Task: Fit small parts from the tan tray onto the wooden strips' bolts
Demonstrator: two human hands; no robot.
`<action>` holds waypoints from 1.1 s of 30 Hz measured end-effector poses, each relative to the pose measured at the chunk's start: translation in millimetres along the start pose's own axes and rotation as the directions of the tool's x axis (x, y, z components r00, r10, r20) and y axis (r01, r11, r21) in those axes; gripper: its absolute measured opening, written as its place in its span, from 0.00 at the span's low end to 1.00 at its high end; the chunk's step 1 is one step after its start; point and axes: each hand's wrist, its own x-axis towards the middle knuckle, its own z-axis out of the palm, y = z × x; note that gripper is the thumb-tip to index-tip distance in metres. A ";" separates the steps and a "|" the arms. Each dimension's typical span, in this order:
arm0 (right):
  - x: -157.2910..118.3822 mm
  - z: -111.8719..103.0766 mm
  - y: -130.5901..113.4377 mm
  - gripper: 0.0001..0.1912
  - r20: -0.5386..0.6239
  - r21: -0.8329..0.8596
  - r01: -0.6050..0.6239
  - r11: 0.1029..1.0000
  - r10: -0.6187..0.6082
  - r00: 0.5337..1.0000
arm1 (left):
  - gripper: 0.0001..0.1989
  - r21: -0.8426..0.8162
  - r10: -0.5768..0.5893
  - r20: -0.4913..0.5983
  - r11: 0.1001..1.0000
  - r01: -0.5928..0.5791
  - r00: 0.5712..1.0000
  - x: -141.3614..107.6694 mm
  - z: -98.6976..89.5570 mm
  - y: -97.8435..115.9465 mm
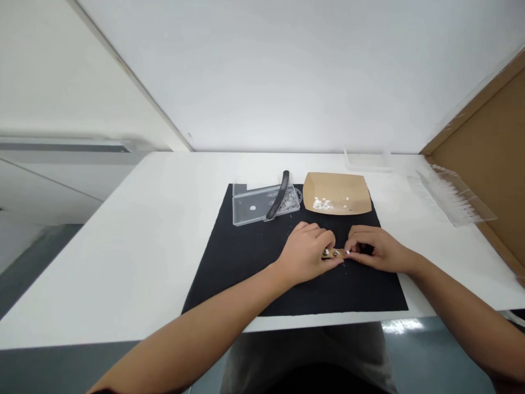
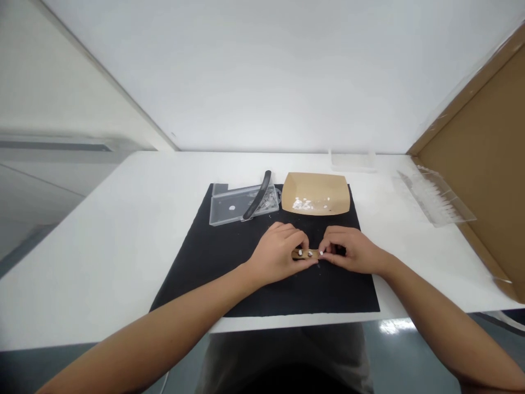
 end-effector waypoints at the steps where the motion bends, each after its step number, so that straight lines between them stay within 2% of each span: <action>1: -0.1 -0.2 0.3 0.04 0.001 -0.004 -0.005 1.000 0.005 1.000 | 0.16 -0.006 0.023 0.011 1.000 -0.023 1.000 -0.1 -2.2 -1.0; 3: -0.3 -0.8 1.3 0.04 0.004 -0.012 -0.011 1.000 0.012 1.000 | 0.13 -0.037 0.118 0.047 0.992 -0.117 0.992 -0.5 -9.4 -4.3; 5: -0.4 -1.2 2.4 0.05 0.007 -0.014 -0.013 1.000 0.013 1.000 | 0.15 -0.056 0.184 0.073 0.982 -0.180 0.980 -1.4 -18.6 -8.7; 11: -0.4 0.6 4.5 0.06 -0.017 -0.030 -0.029 0.999 0.029 0.999 | 0.08 -0.005 0.249 0.139 0.968 -0.251 0.959 -4.7 -36.2 -21.0; 18: 0.3 3.0 3.0 0.05 -0.019 -0.062 -0.056 0.997 0.055 0.998 | 0.09 0.011 0.234 0.119 0.971 -0.237 0.965 -5.9 -37.2 -30.5; 23: 2.6 4.1 1.5 0.03 -0.021 -0.121 -0.074 0.990 0.072 0.997 | 0.17 -0.072 0.326 0.116 0.945 -0.320 0.938 -5.1 -50.7 -38.5; 28: 3.6 4.8 1.0 0.02 -0.016 -0.172 -0.061 0.983 0.059 0.998 | 0.15 -0.063 0.340 0.162 0.940 -0.335 0.926 -5.2 -53.9 -53.2; 29: 2.8 5.2 0.9 0.05 -0.021 -0.175 -0.062 0.983 0.059 0.998 | 0.13 -0.077 0.344 0.174 0.939 -0.335 0.923 -5.1 -53.0 -55.7; 31: 0.3 6.5 0.5 0.16 -0.074 -0.153 -0.047 0.987 0.036 0.997 | 0.10 -0.105 0.342 0.192 0.939 -0.327 0.920 -4.8 -51.1 -58.8; 33: -2.1 8.1 -0.8 0.29 -0.200 -0.104 0.012 0.994 -0.033 0.979 | 0.09 -0.115 0.334 0.199 0.941 -0.317 0.921 -4.4 -49.4 -59.1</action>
